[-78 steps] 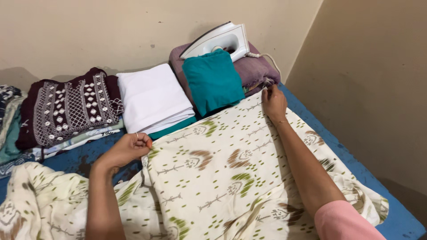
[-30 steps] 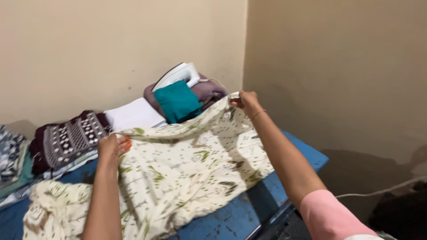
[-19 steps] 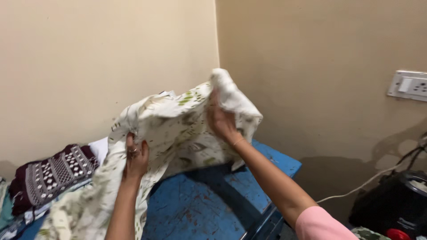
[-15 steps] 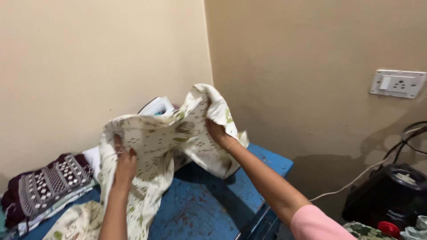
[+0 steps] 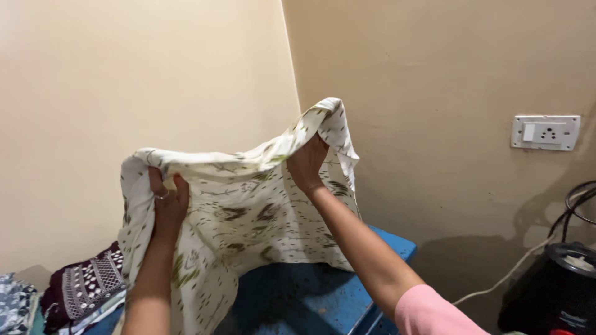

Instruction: The person spreads a floral garment on a blue table and folds it by hand.

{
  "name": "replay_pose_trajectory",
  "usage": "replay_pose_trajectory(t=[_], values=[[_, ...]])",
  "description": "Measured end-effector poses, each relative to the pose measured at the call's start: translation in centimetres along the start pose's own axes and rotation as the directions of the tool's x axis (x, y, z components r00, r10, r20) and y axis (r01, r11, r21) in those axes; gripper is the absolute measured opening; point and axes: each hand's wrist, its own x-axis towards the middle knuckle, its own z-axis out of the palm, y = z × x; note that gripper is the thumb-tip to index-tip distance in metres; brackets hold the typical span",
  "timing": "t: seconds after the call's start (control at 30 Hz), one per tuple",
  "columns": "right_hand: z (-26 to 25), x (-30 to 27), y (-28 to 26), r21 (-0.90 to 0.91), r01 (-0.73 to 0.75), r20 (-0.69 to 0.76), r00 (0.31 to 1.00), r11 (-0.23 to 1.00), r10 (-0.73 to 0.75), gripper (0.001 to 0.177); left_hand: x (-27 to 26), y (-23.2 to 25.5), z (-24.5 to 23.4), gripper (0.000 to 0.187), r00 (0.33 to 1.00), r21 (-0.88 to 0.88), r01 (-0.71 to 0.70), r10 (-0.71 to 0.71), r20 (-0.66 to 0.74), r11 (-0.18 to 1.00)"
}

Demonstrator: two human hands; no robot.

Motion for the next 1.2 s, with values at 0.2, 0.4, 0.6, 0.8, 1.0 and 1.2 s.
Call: replay_pose_trajectory(t=[0.2,0.4,0.6,0.8,1.0,1.2], values=[[0.1,5.1,-1.7,0.207,-0.143,0.168,0.98,0.968,0.109,0.077,8.1,0.7,-2.8,0.07,0.997,0.005,0.047,-0.047,0.069,0.999],[5.5,1.6,1.1,0.084,0.198,0.243,0.946,0.977,-0.213,0.083,3.2,0.0,-1.6,0.068,0.9,0.259,0.243,-0.317,0.3,0.935],[10.8,-6.1,3.6,0.132,0.166,0.56,0.801,0.977,-0.211,0.088,-6.6,-1.5,-0.2,0.071,0.418,0.43,0.526,-0.663,0.621,0.734],[17.1,-15.9,6.8,0.05,0.284,0.719,0.655,0.957,-0.232,0.093,-17.5,-3.1,0.8,0.074,0.286,0.488,0.358,-0.591,0.755,0.796],[21.8,-23.4,9.8,0.063,0.299,0.843,0.495,0.952,-0.212,0.096,-23.7,-4.1,0.3,0.083,0.121,0.538,0.479,-0.659,0.742,0.693],[25.7,-30.5,13.7,0.023,0.304,0.904,0.401,0.952,-0.15,0.089,-27.6,-3.4,-0.4,0.09,-0.077,0.637,0.52,-0.712,0.698,0.569]])
